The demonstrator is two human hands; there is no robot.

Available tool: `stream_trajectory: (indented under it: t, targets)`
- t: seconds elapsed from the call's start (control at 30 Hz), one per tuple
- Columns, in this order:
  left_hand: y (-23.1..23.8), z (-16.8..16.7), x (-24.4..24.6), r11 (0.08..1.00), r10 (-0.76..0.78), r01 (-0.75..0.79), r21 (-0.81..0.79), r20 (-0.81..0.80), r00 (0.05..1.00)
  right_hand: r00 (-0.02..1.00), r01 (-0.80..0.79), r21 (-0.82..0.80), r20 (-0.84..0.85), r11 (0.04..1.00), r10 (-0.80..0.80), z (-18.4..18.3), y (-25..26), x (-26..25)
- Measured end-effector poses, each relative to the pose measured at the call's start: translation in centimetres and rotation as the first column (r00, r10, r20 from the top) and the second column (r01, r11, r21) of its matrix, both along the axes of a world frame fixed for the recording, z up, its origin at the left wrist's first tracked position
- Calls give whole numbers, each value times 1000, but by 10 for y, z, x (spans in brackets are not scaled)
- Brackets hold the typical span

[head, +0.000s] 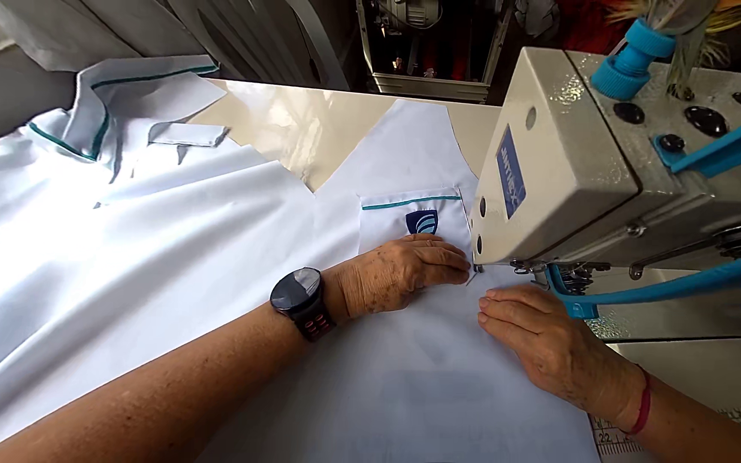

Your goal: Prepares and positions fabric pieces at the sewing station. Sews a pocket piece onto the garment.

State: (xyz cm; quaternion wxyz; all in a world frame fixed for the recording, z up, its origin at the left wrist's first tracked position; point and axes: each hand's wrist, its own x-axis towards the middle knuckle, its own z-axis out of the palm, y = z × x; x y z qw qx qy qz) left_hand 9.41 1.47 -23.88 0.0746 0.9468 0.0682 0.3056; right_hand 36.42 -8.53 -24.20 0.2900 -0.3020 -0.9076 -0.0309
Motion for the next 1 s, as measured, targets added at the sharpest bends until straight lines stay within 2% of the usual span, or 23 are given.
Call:
stream_trajectory:
  t: [0.67,0.73,0.77,0.83,0.87,0.93,1.0]
  targets:
    - [1,0,1,1000,9,-9,22,-7,1000,999,29,-11,-19,1000,-29,0,-4,-1]
    - [2,1,0,999,-7,7,31,-7,1000,991,131,-99,-9,986,-133,9,-30,-14]
    - [3,2,0,999,-19,19,33,-6,1000,985,172,-194,4,966,-175,15,-49,-24]
    - [4,4,-1,999,-31,31,26,-9,999,980,194,-410,35,891,-197,24,-88,-44]
    - [4,5,-1,999,-30,31,21,-14,999,978,204,-455,64,867,-197,21,-101,-49]
    - [-4,4,0,1000,19,-19,14,-29,999,968,244,-406,148,881,-200,8,-112,-45]
    - [-31,-1,6,977,211,-211,-16,-28,977,981,172,-374,152,911,-123,3,-105,-17]
